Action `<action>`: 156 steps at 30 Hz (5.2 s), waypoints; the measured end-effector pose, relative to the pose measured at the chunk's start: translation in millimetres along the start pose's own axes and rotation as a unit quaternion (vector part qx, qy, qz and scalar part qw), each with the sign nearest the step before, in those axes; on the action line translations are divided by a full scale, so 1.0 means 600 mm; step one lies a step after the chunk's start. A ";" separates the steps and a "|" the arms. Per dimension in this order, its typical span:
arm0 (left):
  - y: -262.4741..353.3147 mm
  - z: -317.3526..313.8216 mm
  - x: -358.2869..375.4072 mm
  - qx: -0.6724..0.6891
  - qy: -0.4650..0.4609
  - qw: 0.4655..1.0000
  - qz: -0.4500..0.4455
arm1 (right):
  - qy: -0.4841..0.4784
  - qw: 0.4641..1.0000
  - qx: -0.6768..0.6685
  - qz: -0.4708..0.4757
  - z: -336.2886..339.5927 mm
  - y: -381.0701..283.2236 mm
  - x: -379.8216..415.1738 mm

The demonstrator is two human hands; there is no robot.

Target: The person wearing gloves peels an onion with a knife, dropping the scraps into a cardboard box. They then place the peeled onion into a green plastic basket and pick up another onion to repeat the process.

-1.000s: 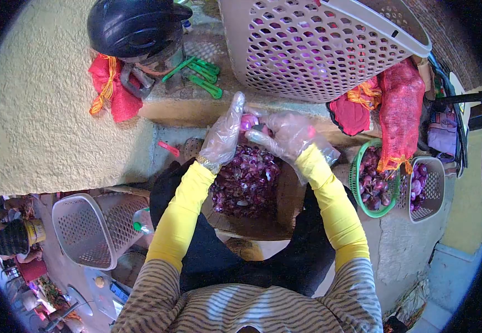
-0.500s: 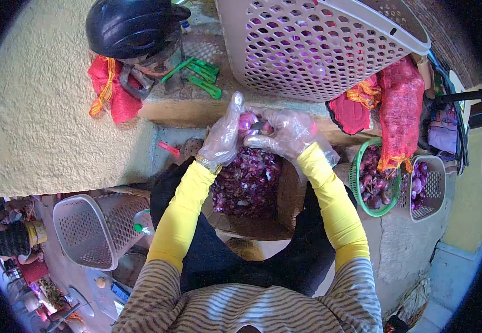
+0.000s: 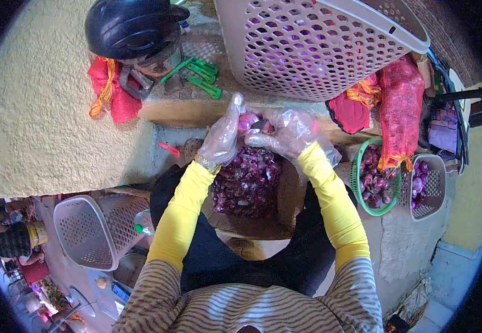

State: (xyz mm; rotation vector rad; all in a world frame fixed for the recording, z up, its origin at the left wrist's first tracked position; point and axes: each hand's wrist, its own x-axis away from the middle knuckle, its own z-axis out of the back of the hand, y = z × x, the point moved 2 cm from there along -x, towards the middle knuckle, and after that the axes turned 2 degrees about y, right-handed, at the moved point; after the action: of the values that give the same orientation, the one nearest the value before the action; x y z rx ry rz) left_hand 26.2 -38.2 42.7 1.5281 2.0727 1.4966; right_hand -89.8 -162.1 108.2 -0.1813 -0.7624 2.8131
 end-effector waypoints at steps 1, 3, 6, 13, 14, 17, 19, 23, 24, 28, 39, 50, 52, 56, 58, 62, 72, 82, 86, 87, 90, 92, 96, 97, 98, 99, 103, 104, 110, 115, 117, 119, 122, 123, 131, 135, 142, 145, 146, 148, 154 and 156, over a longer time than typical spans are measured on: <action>0.001 -0.001 0.000 0.000 0.000 1.000 0.000 | -0.006 1.000 0.005 -0.005 0.002 -0.001 0.000; 0.001 -0.002 0.002 -0.006 0.020 1.000 0.009 | -0.011 1.000 0.011 -0.010 0.003 -0.001 -0.001; 0.008 -0.008 0.008 -0.026 0.000 1.000 -0.012 | -0.007 1.000 0.011 0.003 -0.001 0.005 0.000; -0.001 0.007 0.000 -0.057 0.011 0.998 -0.013 | -0.015 1.000 0.010 0.002 0.006 -0.003 0.000; 0.002 0.006 0.007 -0.129 0.008 0.989 -0.071 | -0.015 1.000 0.014 0.008 0.005 -0.003 0.000; 0.016 -0.011 0.032 -0.201 0.013 0.970 -0.135 | -0.011 0.999 0.047 0.021 -0.008 0.006 -0.002; 0.015 -0.008 0.029 -0.202 0.022 0.969 -0.144 | -0.023 0.999 0.045 0.015 -0.004 0.002 -0.003; -0.005 0.014 0.000 -0.076 -0.009 0.997 -0.006 | 0.024 0.999 0.014 0.031 -0.019 0.013 -0.003; -0.005 0.015 -0.002 -0.075 -0.014 0.997 0.000 | 0.024 0.999 0.014 0.032 -0.017 0.012 -0.003; -0.007 0.016 -0.008 -0.066 -0.024 0.997 -0.016 | -0.026 0.999 0.013 0.020 -0.010 0.006 -0.004; 0.000 0.005 -0.009 0.054 -0.045 0.996 -0.061 | 0.037 0.997 0.055 0.051 -0.030 0.019 0.005; -0.016 -0.001 -0.036 0.310 -0.055 0.934 -0.170 | 0.087 0.985 -0.099 -0.111 -0.031 -0.033 0.009; -0.005 -0.015 -0.026 0.309 -0.069 0.927 -0.201 | 0.079 0.986 -0.088 -0.115 -0.040 -0.029 0.005; 0.001 -0.021 -0.026 0.326 -0.103 0.914 -0.217 | 0.117 0.982 -0.107 -0.104 -0.027 -0.038 -0.002; 0.009 -0.027 -0.015 0.328 -0.055 0.919 -0.211 | 0.129 0.980 -0.113 -0.097 -0.025 -0.040 -0.004; 0.020 -0.036 -0.015 0.301 -0.053 0.915 -0.262 | 0.123 0.981 -0.107 -0.101 -0.027 -0.042 -0.009; 0.017 -0.022 -0.016 0.246 -0.021 0.929 -0.276 | 0.101 0.984 -0.106 -0.106 -0.029 -0.041 -0.013; 0.013 -0.020 -0.021 0.279 -0.048 0.917 -0.281 | 0.088 0.986 -0.114 -0.087 -0.035 -0.035 -0.018; 0.021 -0.035 -0.010 0.283 0.030 0.930 -0.233 | 0.093 0.988 -0.100 -0.068 -0.040 -0.028 -0.021; 0.022 -0.034 -0.012 0.282 0.005 0.925 -0.254 | 0.075 0.990 -0.096 -0.071 -0.041 -0.025 -0.023; 0.021 -0.031 -0.013 0.272 -0.021 0.922 -0.276 | 0.098 0.989 -0.101 -0.039 -0.052 -0.019 -0.025; 0.018 -0.026 -0.016 0.264 -0.023 0.923 -0.278 | 0.091 0.989 -0.106 -0.046 -0.056 -0.014 -0.025; 0.008 -0.015 -0.025 0.306 -0.036 0.913 -0.268 | 0.073 0.991 -0.102 -0.043 -0.058 -0.010 -0.026; 0.010 -0.019 -0.022 0.316 -0.032 0.912 -0.260 | 0.073 0.991 -0.102 -0.043 -0.056 -0.011 -0.026; 0.013 -0.022 -0.019 0.316 -0.032 0.912 -0.260 | 0.062 0.993 -0.092 -0.032 -0.053 -0.013 -0.025; 0.018 -0.026 -0.015 0.323 -0.011 0.915 -0.242 | 0.051 0.995 -0.082 -0.020 -0.050 -0.016 -0.024; 0.023 -0.029 -0.013 0.339 0.000 0.913 -0.227 | 0.044 0.998 -0.034 -0.018 -0.040 -0.025 -0.019; 0.018 -0.019 -0.018 0.339 0.000 0.913 -0.227 | 0.068 0.996 -0.047 -0.019 -0.038 -0.024 -0.020; 0.016 -0.015 -0.029 0.314 -0.227 0.879 -0.276 | 0.128 0.988 -0.072 -0.045 -0.035 -0.023 -0.021; 0.018 -0.027 -0.008 0.263 0.008 0.937 -0.229 | 0.117 0.988 -0.074 -0.062 -0.027 -0.029 -0.021; 0.018 -0.025 -0.012 0.254 -0.011 0.936 -0.245 | 0.134 0.988 -0.065 -0.049 -0.027 -0.028 -0.022; 0.018 -0.026 -0.012 0.244 -0.031 0.933 -0.262 | 0.133 0.988 -0.059 -0.045 -0.029 -0.026 -0.021; 0.018 -0.025 -0.010 0.255 -0.008 0.941 -0.224 | 0.137 0.989 -0.051 -0.027 -0.026 -0.026 -0.022; 0.017 -0.021 -0.016 0.257 -0.032 0.936 -0.236 | 0.142 0.988 -0.050 -0.013 -0.024 -0.027 -0.022; 0.011 -0.015 -0.023 0.253 -0.014 0.940 -0.229 | 0.083 0.995 -0.053 -0.023 -0.019 -0.020 -0.021; 0.012 -0.013 -0.022 0.244 -0.034 0.943 -0.223 | 0.087 0.996 -0.038 0.004 -0.025 -0.015 -0.022; 0.016 -0.014 -0.018 0.292 -0.042 0.931 -0.213 | 0.095 0.995 -0.029 0.028 -0.032 -0.015 -0.018; 0.016 -0.012 -0.015 0.303 -0.073 0.928 -0.206 | 0.068 0.997 -0.017 0.038 -0.017 -0.022 -0.017; 0.016 -0.013 -0.015 0.303 -0.073 0.928 -0.205 | 0.075 0.997 -0.021 0.014 -0.010 -0.027 -0.015; 0.018 -0.017 -0.010 0.257 0.000 0.943 -0.209 | 0.081 0.996 -0.025 -0.010 -0.008 -0.028 -0.016; 0.022 -0.026 -0.004 0.234 -0.029 0.949 -0.210 | 0.107 0.994 -0.027 -0.005 -0.013 -0.022 -0.017; 0.025 -0.030 0.000 0.228 -0.031 0.950 -0.212 | 0.133 0.991 -0.006 0.007 -0.020 -0.016 -0.020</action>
State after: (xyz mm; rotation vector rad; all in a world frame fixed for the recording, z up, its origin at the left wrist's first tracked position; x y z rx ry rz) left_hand 24.3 -49.8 63.1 1.1096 2.6153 0.8462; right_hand -74.5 -151.1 103.8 -0.5540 -0.7167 2.7198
